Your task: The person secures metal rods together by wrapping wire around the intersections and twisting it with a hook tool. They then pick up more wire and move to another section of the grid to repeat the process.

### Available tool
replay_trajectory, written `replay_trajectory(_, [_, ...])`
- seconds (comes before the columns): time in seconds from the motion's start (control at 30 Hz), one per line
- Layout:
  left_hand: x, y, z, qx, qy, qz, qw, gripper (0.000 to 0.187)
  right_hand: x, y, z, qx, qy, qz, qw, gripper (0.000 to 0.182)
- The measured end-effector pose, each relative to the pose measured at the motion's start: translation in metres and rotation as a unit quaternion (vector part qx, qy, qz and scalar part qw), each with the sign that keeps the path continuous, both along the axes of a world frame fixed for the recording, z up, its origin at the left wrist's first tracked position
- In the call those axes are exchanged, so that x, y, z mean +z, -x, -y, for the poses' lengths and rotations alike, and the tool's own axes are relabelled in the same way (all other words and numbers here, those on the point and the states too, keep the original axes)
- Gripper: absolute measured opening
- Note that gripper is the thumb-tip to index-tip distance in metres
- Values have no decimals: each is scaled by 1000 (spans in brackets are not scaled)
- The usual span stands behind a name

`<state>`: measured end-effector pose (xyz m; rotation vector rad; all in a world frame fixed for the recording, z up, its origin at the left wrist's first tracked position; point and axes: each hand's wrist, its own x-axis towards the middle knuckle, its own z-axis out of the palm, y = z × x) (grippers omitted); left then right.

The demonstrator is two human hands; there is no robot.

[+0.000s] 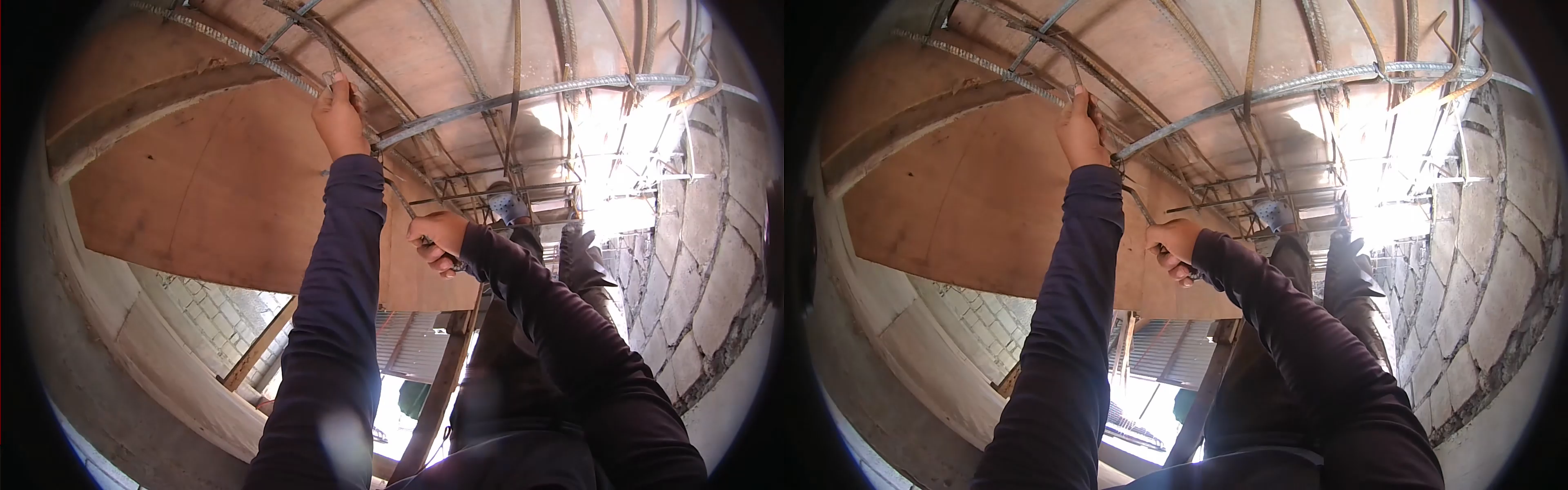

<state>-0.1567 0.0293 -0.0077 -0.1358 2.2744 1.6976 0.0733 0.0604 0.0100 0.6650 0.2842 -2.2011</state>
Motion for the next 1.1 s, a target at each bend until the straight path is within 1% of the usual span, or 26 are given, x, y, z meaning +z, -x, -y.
replay_trajectory(0.03, [2,0,0,0,0,1,1000,29,0,0,0,4,-2,3,1000,26])
replay_trajectory(0.1, [8,-1,1,-19,-1,43,999,30,-1,-1,1,5,-1,4,1000,26])
replay_trajectory(0.2, [10,0,2,-43,12,35,998,30,-2,-1,0,8,-1,5,1000,27])
replay_trajectory(0.27, [10,0,1,-37,0,28,999,31,-2,1,2,10,-4,4,1000,28])
replay_trajectory(0.33, [3,2,6,-30,-12,22,999,33,-3,2,3,23,1,7,1000,23])
replay_trajectory(0.37, [0,5,9,-46,-11,16,999,32,-3,2,3,24,-5,4,1000,23])
replay_trajectory(0.43, [4,6,2,-62,-15,8,998,31,-1,2,0,21,9,5,1000,28])
replay_trajectory(0.5, [5,1,-5,-152,32,0,988,32,-2,2,1,16,1,0,1000,28])
replay_trajectory(0.53, [2,-2,-9,-152,31,-1,988,32,-3,3,1,13,-3,2,1000,28])
replay_trajectory(0.6, [-5,-7,-16,-255,112,-36,960,34,-3,6,2,10,-6,4,1000,27])
replay_trajectory(0.67, [-3,-4,-13,-250,96,-23,963,35,-1,7,1,11,-33,29,999,26])
replay_trajectory(0.73, [-2,1,-16,-246,73,-9,966,36,-6,6,1,0,-30,20,999,25])
replay_trajectory(0.8, [3,5,-17,-255,55,49,964,36,-6,5,1,-11,-22,9,1000,25])
replay_trajectory(0.93, [8,9,-21,-282,72,81,953,36,-9,9,2,-9,-13,6,1000,24])
replay_trajectory(1.0, [4,14,-23,-269,76,87,956,35,-8,7,3,-18,-9,12,1000,22])
replay_trajectory(1.1, [13,9,-24,-259,93,96,956,37,1,10,-1,-17,-30,10,999,23])
